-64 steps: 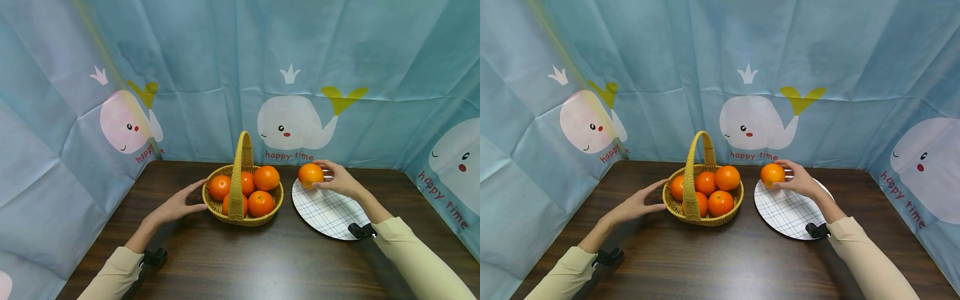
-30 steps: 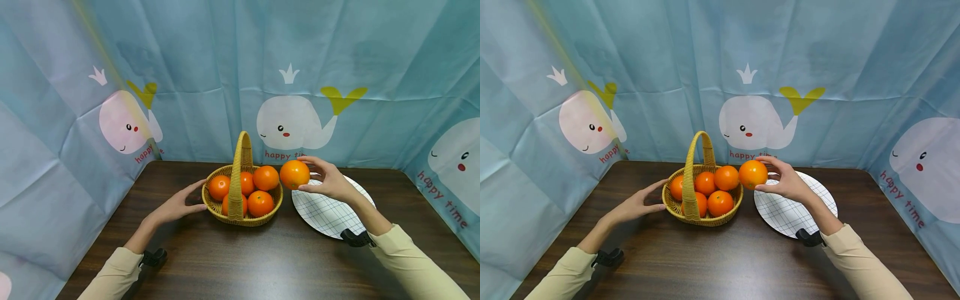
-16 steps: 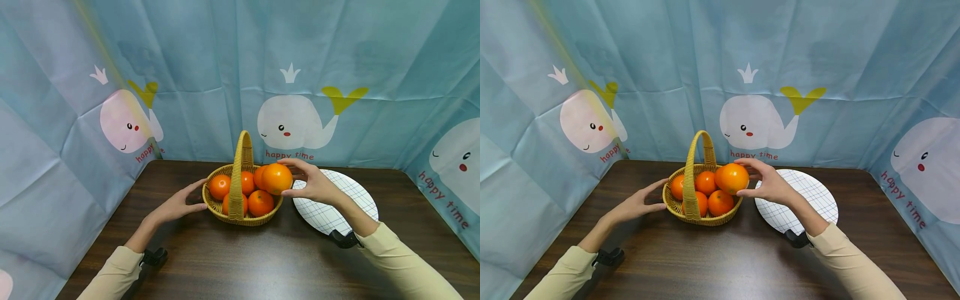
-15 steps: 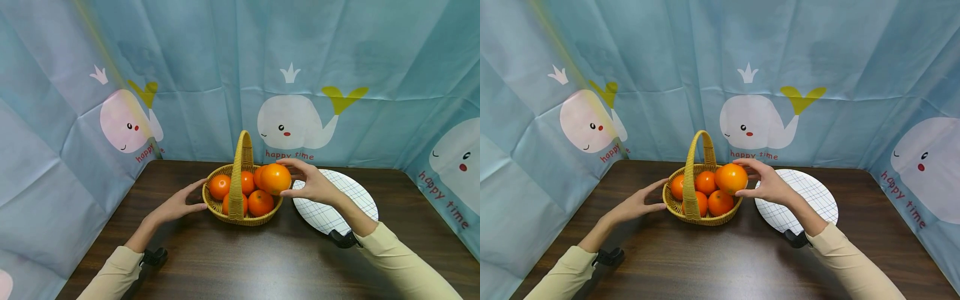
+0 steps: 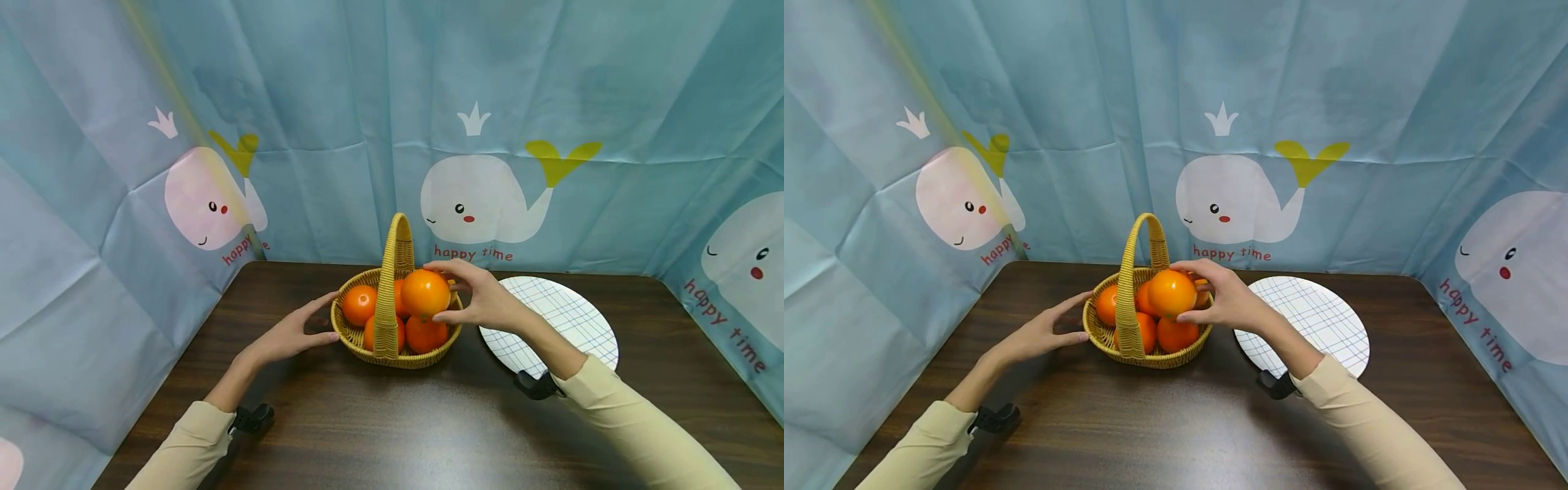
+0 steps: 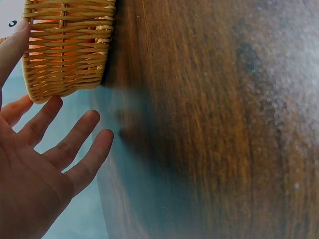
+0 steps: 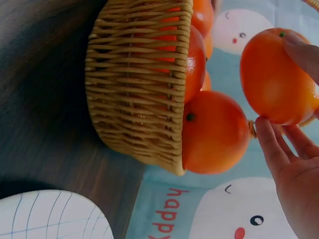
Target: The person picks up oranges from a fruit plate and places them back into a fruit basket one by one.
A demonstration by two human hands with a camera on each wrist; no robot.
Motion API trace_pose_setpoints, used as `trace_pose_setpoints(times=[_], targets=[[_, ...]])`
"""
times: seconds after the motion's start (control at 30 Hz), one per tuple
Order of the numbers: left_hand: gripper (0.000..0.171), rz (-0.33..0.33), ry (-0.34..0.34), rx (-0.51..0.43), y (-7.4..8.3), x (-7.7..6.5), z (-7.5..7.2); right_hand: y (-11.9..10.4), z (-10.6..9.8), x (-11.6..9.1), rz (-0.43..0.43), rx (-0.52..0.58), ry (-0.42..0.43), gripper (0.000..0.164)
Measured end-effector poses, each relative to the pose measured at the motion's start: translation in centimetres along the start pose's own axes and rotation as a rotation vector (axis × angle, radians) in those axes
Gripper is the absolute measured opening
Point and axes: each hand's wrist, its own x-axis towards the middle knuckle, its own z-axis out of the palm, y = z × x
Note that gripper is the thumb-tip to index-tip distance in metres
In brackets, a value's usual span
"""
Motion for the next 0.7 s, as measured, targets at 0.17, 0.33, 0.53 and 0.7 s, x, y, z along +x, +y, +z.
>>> trace_pose_setpoints(times=[0.17,0.33,0.53,0.7], targets=[[0.081,0.008,0.001,-0.003,0.2,-0.1,0.0,-2.2,0.3,0.9,0.003,0.007,-0.003,0.072],[0.081,0.003,-0.005,-0.019,0.6,-0.2,0.1,-2.8,0.3,1.2,0.033,-0.005,-0.014,0.071],[0.081,-0.014,-0.014,-0.021,0.7,-0.2,0.0,-0.2,0.7,1.2,0.036,-0.004,-0.009,0.077],[0.082,-0.013,-0.014,-0.026,0.6,-0.2,0.0,1.0,0.5,1.1,0.031,0.015,-0.013,0.076]])
